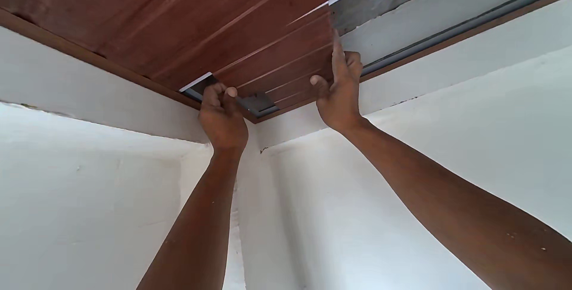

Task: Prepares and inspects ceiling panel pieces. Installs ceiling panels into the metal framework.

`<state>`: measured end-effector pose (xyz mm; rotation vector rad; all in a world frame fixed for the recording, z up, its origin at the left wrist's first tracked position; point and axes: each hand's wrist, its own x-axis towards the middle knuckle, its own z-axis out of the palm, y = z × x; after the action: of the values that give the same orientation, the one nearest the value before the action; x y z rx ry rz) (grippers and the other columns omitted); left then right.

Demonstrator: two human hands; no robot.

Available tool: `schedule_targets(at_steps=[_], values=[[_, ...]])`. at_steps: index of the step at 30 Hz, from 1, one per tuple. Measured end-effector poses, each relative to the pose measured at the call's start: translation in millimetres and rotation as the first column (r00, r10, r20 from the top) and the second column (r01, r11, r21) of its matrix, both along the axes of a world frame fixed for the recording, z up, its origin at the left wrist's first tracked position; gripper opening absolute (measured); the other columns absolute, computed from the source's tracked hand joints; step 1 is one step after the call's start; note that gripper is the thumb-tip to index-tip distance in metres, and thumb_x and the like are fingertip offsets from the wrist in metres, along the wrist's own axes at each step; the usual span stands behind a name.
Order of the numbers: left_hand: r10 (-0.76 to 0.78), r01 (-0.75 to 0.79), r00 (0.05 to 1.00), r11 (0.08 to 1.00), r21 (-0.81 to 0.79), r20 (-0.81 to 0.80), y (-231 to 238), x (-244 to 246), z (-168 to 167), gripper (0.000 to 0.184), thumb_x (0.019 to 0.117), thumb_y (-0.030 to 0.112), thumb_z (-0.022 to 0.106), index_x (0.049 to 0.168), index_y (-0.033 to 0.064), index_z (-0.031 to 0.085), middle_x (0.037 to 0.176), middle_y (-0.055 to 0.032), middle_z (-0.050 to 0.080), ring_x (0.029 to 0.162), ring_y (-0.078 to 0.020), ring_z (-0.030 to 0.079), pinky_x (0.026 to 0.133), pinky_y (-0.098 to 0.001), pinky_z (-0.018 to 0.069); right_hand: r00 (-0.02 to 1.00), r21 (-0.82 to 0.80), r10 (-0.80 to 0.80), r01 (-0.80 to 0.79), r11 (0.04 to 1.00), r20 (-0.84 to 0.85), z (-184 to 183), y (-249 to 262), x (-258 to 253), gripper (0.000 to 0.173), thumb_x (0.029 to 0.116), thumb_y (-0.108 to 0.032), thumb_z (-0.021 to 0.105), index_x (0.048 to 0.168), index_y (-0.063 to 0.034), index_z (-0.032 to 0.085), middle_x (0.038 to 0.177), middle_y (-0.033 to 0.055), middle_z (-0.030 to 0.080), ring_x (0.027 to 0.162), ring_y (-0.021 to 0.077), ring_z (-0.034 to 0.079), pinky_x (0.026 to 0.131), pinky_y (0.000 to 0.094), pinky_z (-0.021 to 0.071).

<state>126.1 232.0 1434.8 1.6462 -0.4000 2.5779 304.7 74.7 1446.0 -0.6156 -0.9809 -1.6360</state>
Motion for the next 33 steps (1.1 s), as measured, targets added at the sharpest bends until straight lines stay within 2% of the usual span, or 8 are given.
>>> schedule_targets(at_steps=[5,8,11,17,26,29,33], values=[[0.051,-0.050,0.997,0.999,-0.017,0.064,0.5,-0.6,-0.7,0.021,0.1045,0.022,0.060,0.113,0.0033,0.064,0.096,-0.0034,0.067,0.084,-0.0054,0.064,0.080,-0.0248,0.0538,1.000,-0.004,0.008,-0.008,1.000,-0.013,1.1,2.9,-4.9,0.077,0.0943,-0.017,0.068,0.163,-0.0145,0.034,0.124,0.0176,0.053,0.114,0.0324,0.051,0.098,0.0448,0.0452],[0.099,-0.099,0.991,0.995,-0.002,0.095,7.1,0.1,0.3,0.024,0.1041,0.023,0.060,0.113,0.0018,0.067,0.106,-0.0093,0.064,0.096,-0.0132,0.063,0.088,-0.0288,0.0527,1.000,0.021,0.004,-0.003,1.000,-0.029,-0.7,7.2,-7.6,0.076,0.0945,-0.016,0.068,0.163,-0.0158,0.034,0.123,0.0171,0.052,0.111,0.0307,0.051,0.094,0.0411,0.0462],[0.096,-0.095,0.991,0.995,-0.020,0.091,10.6,-1.3,1.7,0.025,0.1041,0.023,0.060,0.114,0.0021,0.067,0.110,-0.0101,0.063,0.096,-0.0130,0.064,0.088,-0.0291,0.0543,0.999,0.050,0.008,-0.006,0.999,-0.041,-0.7,14.0,-11.1,0.078,0.0937,-0.013,0.068,0.163,-0.0163,0.033,0.121,0.0171,0.052,0.110,0.0308,0.051,0.093,0.0398,0.0470],[0.038,-0.039,0.997,0.999,0.000,0.072,11.1,-0.3,1.7,0.020,0.1046,0.021,0.059,0.113,0.0032,0.063,0.096,-0.0028,0.065,0.084,-0.0058,0.065,0.081,-0.0271,0.0562,0.998,0.107,0.000,0.006,0.994,-0.057,-2.1,20.4,-16.0,0.078,0.0934,-0.010,0.067,0.163,-0.0134,0.033,0.118,0.0180,0.055,0.109,0.0336,0.053,0.093,0.0435,0.0466],[-0.003,0.000,0.999,0.998,0.060,0.045,16.9,-1.0,3.9,0.019,0.1047,0.018,0.058,0.114,0.0014,0.060,0.095,-0.0022,0.066,0.086,-0.0084,0.068,0.084,-0.0313,0.0596,0.999,0.195,0.016,-0.007,0.981,-0.047,1.5,31.9,-15.7,0.069,0.0944,-0.011,0.067,0.159,-0.0160,0.043,0.117,0.0176,0.056,0.105,0.0320,0.055,0.086,0.0417,0.0495],[-0.037,0.031,0.998,0.995,0.096,0.053,19.3,0.4,5.4,0.015,0.1038,0.016,0.059,0.112,0.0028,0.059,0.092,-0.0003,0.065,0.083,-0.0081,0.068,0.082,-0.0309,0.0602,0.999,0.253,0.046,-0.043,0.966,-0.004,3.0,39.8,-12.8,0.064,0.0951,-0.011,0.066,0.156,-0.0150,0.048,0.117,0.0179,0.058,0.106,0.0314,0.056,0.088,0.0417,0.0482],[-0.048,0.043,0.996,0.997,0.069,0.071,21.2,-0.2,5.2,0.010,0.1033,0.014,0.059,0.108,0.0043,0.058,0.087,0.0012,0.063,0.079,-0.0077,0.067,0.079,-0.0310,0.0607,0.994,0.289,0.103,-0.105,0.951,0.022,4.0,53.8,-16.3,0.061,0.0943,-0.009,0.066,0.153,-0.0162,0.052,0.121,0.0177,0.060,0.111,0.0327,0.057,0.090,0.0449,0.0495]])
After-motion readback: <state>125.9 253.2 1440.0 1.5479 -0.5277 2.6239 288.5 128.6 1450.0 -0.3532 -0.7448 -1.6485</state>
